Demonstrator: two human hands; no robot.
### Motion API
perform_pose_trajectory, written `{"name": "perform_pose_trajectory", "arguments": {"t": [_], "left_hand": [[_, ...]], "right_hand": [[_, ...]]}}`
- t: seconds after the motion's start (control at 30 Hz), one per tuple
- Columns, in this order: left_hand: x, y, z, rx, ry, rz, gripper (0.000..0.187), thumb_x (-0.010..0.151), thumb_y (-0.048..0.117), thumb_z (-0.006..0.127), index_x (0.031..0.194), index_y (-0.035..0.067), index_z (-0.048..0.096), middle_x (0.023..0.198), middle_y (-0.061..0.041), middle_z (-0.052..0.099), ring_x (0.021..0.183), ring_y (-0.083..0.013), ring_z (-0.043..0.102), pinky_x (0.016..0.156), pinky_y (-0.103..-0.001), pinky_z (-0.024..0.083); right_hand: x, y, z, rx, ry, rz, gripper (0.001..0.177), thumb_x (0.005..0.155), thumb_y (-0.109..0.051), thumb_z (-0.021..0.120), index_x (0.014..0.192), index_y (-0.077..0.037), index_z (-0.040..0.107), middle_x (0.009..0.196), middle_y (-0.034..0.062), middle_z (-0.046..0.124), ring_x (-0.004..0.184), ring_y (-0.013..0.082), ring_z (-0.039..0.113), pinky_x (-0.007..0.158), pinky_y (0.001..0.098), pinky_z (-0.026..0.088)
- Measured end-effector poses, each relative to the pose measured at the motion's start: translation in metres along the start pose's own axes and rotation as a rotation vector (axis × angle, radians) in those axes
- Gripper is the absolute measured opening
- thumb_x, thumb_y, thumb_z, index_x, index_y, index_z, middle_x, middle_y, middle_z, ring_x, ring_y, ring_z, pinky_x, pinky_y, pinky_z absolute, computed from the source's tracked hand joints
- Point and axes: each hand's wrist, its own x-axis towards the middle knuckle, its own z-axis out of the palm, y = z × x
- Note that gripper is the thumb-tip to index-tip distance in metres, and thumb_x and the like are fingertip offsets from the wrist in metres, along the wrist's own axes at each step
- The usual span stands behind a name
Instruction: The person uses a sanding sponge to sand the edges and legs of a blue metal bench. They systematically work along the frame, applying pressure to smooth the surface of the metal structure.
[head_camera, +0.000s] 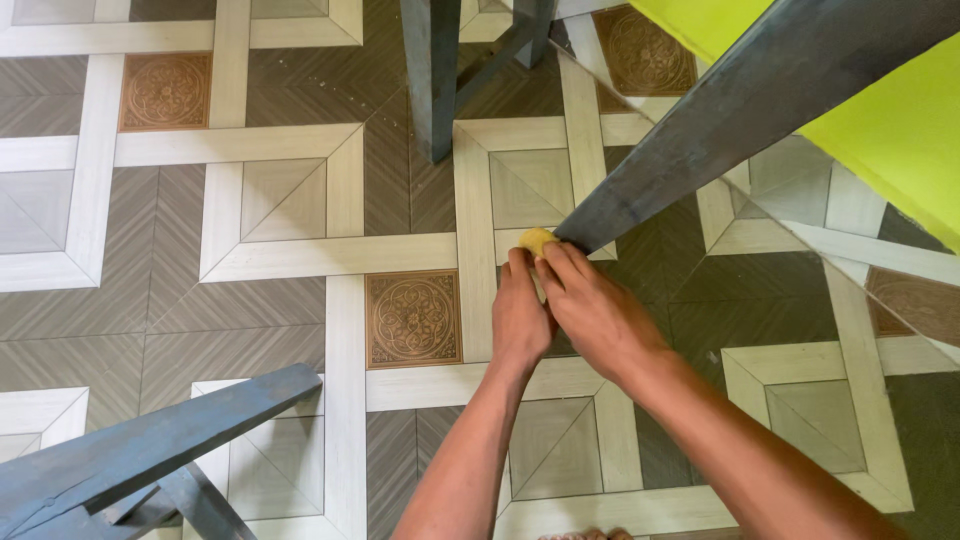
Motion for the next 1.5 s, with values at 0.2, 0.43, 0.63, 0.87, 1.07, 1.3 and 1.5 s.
{"name": "perform_pose_trajectory", "arguments": {"t": [0.2,0.43,0.63,0.87,1.07,1.3,1.5], "left_hand": [[-0.011,0.048,-0.016,-0.02,0.168,0.25,0.062,0.082,0.008,0.072,0.137,0.001,0.044,0.13,-0.024,0.055,0.121,-0.0427,0.054,0.1,-0.05,0.045],[-0.033,0.129,-0.046,-0.078,0.243,0.46,0.055,0.084,0.009,0.074,0.132,0.006,0.048,0.129,-0.016,0.053,0.119,-0.0385,0.05,0.1,-0.048,0.043],[-0.052,0.198,-0.076,-0.13,0.259,0.637,0.056,0.083,0.007,0.074,0.132,0.011,0.049,0.133,-0.015,0.05,0.12,-0.0378,0.05,0.1,-0.048,0.046],[-0.061,0.268,-0.104,-0.118,0.26,0.869,0.057,0.084,0.006,0.076,0.136,0.018,0.054,0.14,-0.012,0.048,0.127,-0.0341,0.05,0.109,-0.046,0.047],[-0.07,0.312,-0.116,-0.086,0.303,1.03,0.05,0.09,0.001,0.074,0.133,0.021,0.06,0.149,-0.007,0.047,0.137,-0.0293,0.048,0.12,-0.039,0.046],[-0.077,0.305,-0.11,0.106,0.29,1.14,0.051,0.088,0.0,0.074,0.133,0.022,0.066,0.15,-0.003,0.052,0.137,-0.0266,0.05,0.121,-0.038,0.046],[-0.077,0.302,-0.103,0.198,0.271,1.244,0.031,0.098,0.01,0.071,0.126,0.021,0.071,0.141,-0.002,0.053,0.13,-0.0223,0.051,0.117,-0.039,0.045]], "right_hand": [[-0.011,-0.011,-0.071,0.053,0.122,0.044,0.062,0.074,0.015,0.054,0.136,0.01,0.053,0.141,0.0166,0.048,0.133,0.032,0.049,0.103,0.039,0.048],[-0.036,-0.02,-0.158,0.022,0.311,0.037,0.057,0.077,0.012,0.057,0.135,0.01,0.056,0.139,0.0199,0.049,0.131,0.0366,0.051,0.104,0.0424,0.048],[-0.058,-0.03,-0.228,0.009,0.452,0.061,0.053,0.081,0.011,0.063,0.134,0.008,0.058,0.137,0.0209,0.049,0.128,0.0383,0.053,0.104,0.0456,0.049],[-0.081,-0.04,-0.291,-0.079,0.652,0.172,0.055,0.079,0.01,0.07,0.133,0.005,0.06,0.135,0.0217,0.049,0.118,0.0398,0.056,0.097,0.0442,0.052],[-0.105,-0.035,-0.31,-0.144,0.796,0.299,0.05,0.095,0.008,0.075,0.142,-0.001,0.058,0.141,0.0199,0.045,0.127,0.0313,0.055,0.103,0.0375,0.053],[-0.118,-0.036,-0.282,-0.04,0.863,0.445,0.043,0.097,0.002,0.078,0.135,-0.002,0.058,0.137,0.0199,0.045,0.125,0.0315,0.052,0.105,0.0361,0.055],[-0.128,-0.026,-0.271,-0.011,0.852,0.547,0.037,0.091,0.003,0.079,0.125,0.002,0.063,0.127,0.0192,0.051,0.115,0.0296,0.06,0.095,0.0365,0.058]]}}
